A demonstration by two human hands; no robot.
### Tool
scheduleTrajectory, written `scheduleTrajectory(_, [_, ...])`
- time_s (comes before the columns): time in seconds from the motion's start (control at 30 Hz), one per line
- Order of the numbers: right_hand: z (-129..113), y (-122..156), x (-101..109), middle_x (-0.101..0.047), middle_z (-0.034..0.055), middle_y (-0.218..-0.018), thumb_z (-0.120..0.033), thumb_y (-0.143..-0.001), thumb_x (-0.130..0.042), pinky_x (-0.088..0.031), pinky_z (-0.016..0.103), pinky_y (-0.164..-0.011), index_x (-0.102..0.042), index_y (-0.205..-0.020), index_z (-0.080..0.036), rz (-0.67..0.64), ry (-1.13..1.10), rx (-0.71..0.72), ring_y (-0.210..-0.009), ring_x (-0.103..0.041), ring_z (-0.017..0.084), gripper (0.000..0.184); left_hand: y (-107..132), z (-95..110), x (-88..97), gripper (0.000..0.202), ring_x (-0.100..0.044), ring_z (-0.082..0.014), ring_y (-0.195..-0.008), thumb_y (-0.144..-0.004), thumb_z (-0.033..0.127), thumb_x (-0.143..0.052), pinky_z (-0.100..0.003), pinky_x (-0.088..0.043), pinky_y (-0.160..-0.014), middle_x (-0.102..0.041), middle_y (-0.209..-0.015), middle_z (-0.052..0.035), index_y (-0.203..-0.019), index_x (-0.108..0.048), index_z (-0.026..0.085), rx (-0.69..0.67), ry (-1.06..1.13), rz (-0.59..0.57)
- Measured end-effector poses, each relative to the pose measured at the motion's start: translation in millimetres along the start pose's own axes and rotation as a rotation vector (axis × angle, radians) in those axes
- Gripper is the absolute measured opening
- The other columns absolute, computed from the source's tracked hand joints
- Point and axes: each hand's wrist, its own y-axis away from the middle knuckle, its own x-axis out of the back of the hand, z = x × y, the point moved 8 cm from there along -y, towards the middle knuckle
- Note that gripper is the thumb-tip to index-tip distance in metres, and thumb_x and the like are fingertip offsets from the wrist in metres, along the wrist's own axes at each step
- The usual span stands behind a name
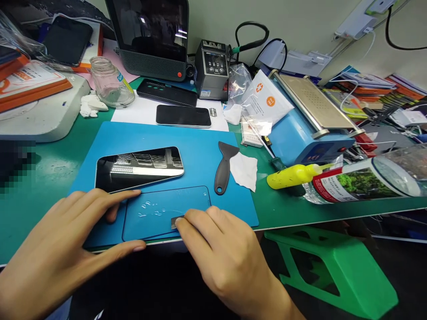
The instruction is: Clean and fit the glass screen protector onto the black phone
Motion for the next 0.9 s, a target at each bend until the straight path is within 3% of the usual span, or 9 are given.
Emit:
scheduleTrajectory(0.17, [1.4,13.4,10.6,-0.084,0.0063,-0.11,-0.005,-0.109,-0.056,-0.055,0.035,-0.072,-0.079,-0.123,-0.012,0.013,-0.004,0.005,-0.084,-0.07,0.018,0.028,4.4,-4.2,-2.6,0.072,-0.059,-0.0262,-0.086,-0.096,0.079,-0.07,-0.043,-0.043,-0.079,-0.062,-0.1,-0.0012,-0.152,-0.053,0.038,0.019,0.005,-0.012])
scheduleTrajectory(0.33, [29.1,11.5,28.5,-0.085,0.0055,-0.106,0.001,-0.096,-0.077,-0.059,0.032,-0.081,-0.08,-0.119,-0.015,0.197,0.137,-0.057,-0.09,-0.076,0.018,0.028,7.3,-8.4,-5.9,0.074,-0.058,-0.0289,-0.09,-0.095,0.082,-0.069,-0.044,-0.041,-0.081,-0.062,-0.101,-0.0023,-0.154,-0.053,0.041,0.052,0.018,-0.03])
scheduleTrajectory(0.57, [49.5,-7.0,5.0,-0.085,0.0077,-0.108,-0.006,-0.102,-0.072,-0.062,0.035,-0.08,-0.08,-0.118,-0.017,0.161,0.133,-0.011,-0.09,-0.077,0.02,0.02,7.6,-10.0,-7.0,0.075,-0.06,-0.0288,-0.088,-0.095,0.081,-0.07,-0.044,-0.042,-0.082,-0.063,-0.099,-0.0013,-0.155,-0.053,0.04,0.052,0.007,-0.03])
scheduleTrajectory(0.9, [41.4,-3.8,-0.5,-0.085,0.0068,-0.109,-0.006,-0.107,-0.064,-0.058,0.034,-0.077,-0.081,-0.115,-0.013,0.068,0.089,-0.008,-0.087,-0.07,0.019,0.02,10.0,-11.4,-7.3,0.075,-0.062,-0.0307,-0.093,-0.095,0.08,-0.07,-0.046,-0.043,-0.085,-0.064,-0.102,-0.0022,-0.155,-0.051,0.039,0.058,-0.028,-0.06])
